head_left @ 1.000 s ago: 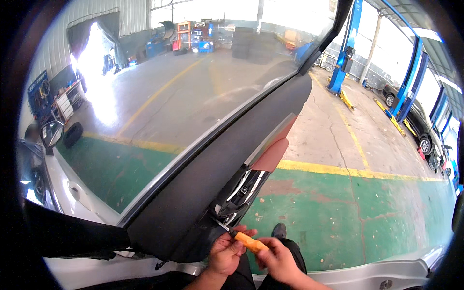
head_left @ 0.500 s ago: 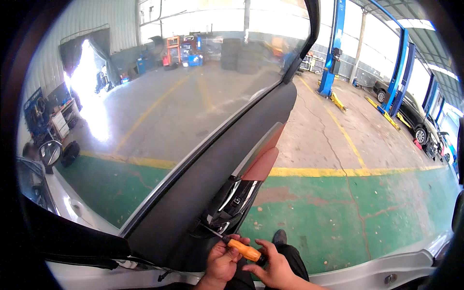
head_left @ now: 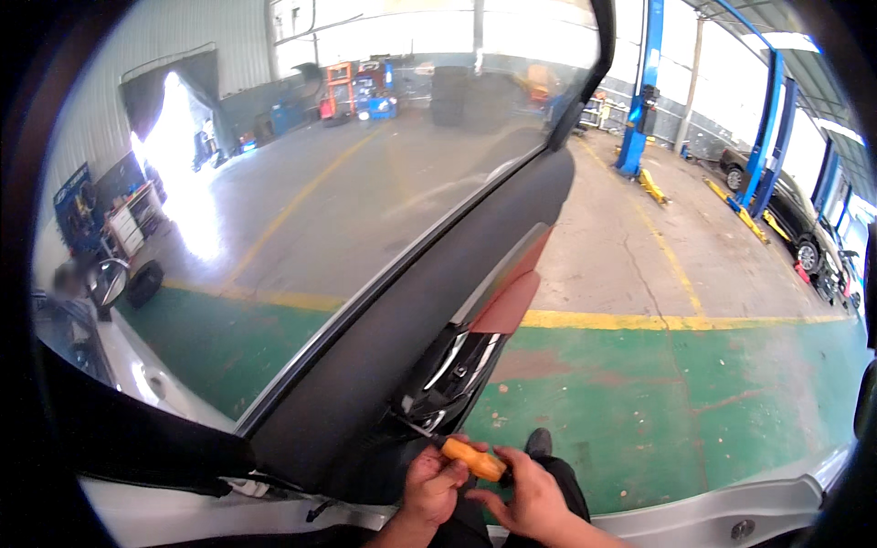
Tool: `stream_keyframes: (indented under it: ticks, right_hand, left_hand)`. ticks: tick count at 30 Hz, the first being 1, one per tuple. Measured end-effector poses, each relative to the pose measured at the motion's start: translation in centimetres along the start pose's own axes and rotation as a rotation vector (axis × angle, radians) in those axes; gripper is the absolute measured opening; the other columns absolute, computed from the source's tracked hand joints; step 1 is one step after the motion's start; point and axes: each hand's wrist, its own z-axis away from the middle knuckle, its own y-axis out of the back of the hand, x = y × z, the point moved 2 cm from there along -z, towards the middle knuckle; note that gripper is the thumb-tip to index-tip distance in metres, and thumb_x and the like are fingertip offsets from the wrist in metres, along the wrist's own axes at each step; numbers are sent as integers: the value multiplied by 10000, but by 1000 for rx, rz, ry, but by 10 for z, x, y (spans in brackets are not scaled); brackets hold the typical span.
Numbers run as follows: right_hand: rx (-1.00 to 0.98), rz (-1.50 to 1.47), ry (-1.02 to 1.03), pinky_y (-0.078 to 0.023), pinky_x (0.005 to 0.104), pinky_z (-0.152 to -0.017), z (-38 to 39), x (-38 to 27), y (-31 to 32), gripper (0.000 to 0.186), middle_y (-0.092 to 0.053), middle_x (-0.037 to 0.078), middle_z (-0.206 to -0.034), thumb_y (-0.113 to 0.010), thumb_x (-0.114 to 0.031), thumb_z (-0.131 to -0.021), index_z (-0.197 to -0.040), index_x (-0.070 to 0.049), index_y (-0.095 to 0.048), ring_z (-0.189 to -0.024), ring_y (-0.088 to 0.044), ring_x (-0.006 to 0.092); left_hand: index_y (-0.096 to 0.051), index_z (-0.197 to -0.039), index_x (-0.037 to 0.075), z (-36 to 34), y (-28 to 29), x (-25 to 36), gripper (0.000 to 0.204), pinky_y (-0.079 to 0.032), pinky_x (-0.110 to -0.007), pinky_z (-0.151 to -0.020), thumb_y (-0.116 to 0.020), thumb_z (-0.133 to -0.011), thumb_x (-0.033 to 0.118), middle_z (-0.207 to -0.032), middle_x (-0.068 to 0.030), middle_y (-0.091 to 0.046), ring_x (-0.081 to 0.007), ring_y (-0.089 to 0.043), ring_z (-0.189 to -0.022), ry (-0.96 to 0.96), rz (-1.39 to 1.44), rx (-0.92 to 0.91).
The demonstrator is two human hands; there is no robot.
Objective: The person removes a car door panel by first detaching a lower trim piece, then using a screwdriver to remove several screws from the door handle and armrest areas. After removing the screws, the person pulls the door panel away from the door frame to detach it.
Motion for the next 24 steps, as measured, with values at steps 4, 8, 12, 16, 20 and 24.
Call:
stream_keyframes:
  ticks: [4,8,12,16,20,24]
  right_hand:
    - [11,-189,-103,-497,339,-550,7,19,-10,309,-635,129,-739,-757,-134,-854,-1088,-6,-601,-579,-623,273]
    - [-276,-570,-362,-483,344,-541,9,14,-36,144,-584,131,-653,-642,-151,-956,-958,-12,-603,-542,-587,269]
    - [-276,-170,-60,-476,433,-485,-14,-5,-35,165,-578,159,-606,-646,-174,-931,-837,-47,-600,-530,-606,362]
    - [-246,-56,72,-510,414,-507,2,-9,4,175,-611,109,-642,-741,-209,-845,-883,-70,-641,-540,-630,302]
    - [41,164,86,-543,381,-682,17,4,20,501,-634,173,-996,-852,-157,-690,-1113,-31,-615,-816,-657,340]
    - [-178,30,-8,-552,382,-716,5,17,-4,586,-608,157,-1019,-791,-222,-797,-1293,-20,-554,-830,-651,329]
  left_hand:
    - [-574,-1170,43,-2,7,-7,334,-406,-183,-614,-729,-902,168,-1144,-94,-687,-35,-501,-706,-61,-163,88]
    - [-565,-1192,52,-3,-3,-1,301,-435,-198,-670,-679,-940,172,-1180,-132,-668,-48,-524,-737,-61,11,46]
    - [-562,-1207,29,-16,-22,12,239,-448,-200,-711,-581,-981,104,-1211,-188,-642,-67,-509,-733,-21,80,98]
    - [-584,-1197,39,-14,-2,5,262,-509,-346,-906,-624,-953,130,-1194,-201,-646,-224,-631,-1028,-58,103,8]
    - [-589,-1191,36,-11,-1,-1,281,-493,-269,-797,-649,-941,150,-1183,-201,-650,-178,-625,-946,-68,73,34]
    - [-597,-1169,50,-7,3,-6,351,-482,-241,-758,-733,-890,216,-1127,-174,-678,-158,-632,-924,-118,41,113]
